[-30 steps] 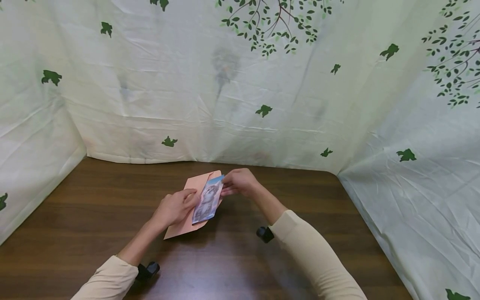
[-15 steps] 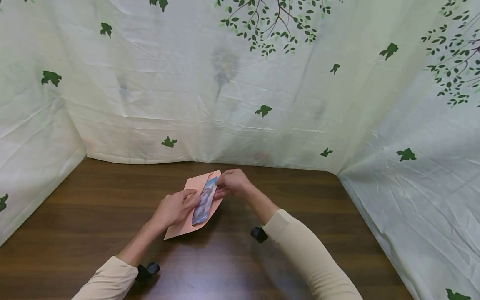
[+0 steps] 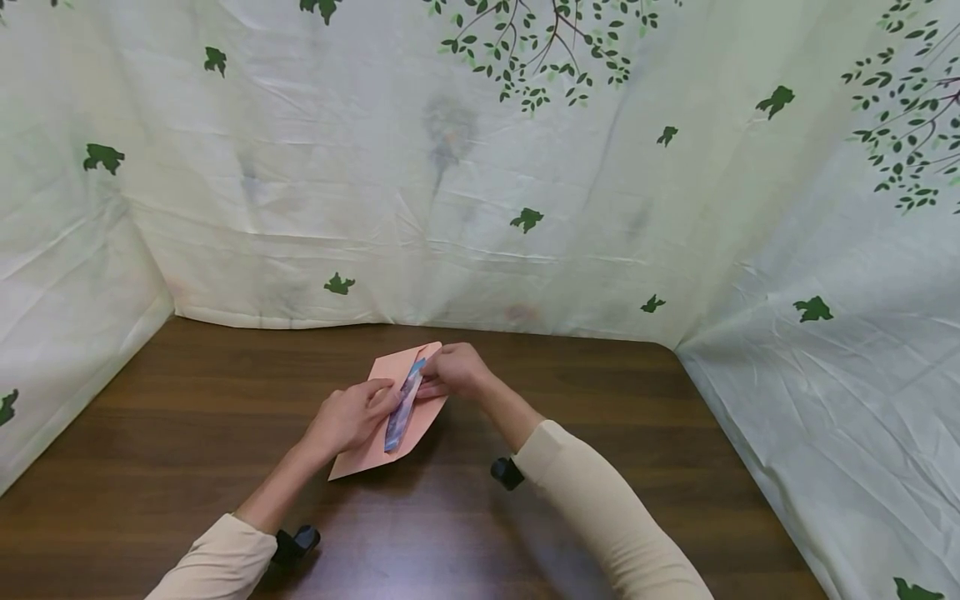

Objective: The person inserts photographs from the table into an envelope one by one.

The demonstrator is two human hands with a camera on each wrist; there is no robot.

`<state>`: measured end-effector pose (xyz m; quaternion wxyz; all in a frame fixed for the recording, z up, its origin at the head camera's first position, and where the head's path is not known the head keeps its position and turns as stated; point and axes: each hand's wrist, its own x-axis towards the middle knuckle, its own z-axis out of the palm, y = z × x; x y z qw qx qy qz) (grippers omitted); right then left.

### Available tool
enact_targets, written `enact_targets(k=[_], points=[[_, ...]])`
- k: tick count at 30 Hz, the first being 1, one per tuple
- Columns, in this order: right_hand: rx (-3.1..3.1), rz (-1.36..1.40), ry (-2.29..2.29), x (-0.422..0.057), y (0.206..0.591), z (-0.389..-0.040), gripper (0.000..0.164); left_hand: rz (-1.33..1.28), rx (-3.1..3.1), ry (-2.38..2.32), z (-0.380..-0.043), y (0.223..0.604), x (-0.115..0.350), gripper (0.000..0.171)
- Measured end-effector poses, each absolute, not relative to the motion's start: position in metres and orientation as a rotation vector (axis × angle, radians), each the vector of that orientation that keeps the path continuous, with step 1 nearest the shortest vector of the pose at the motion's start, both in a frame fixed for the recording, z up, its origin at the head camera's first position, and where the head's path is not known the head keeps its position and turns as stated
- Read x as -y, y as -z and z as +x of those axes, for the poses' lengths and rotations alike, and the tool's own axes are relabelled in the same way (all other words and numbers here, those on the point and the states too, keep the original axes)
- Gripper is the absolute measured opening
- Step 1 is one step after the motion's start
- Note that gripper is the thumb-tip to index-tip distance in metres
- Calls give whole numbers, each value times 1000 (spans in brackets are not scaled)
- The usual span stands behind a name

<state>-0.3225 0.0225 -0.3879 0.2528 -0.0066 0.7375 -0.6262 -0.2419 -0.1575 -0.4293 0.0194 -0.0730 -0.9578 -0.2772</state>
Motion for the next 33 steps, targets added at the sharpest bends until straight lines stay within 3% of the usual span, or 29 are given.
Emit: enact_targets(k=[33], points=[[-1992, 99, 1744, -3, 395, -324, 12, -234, 2957, 913, -250, 427, 165, 50]])
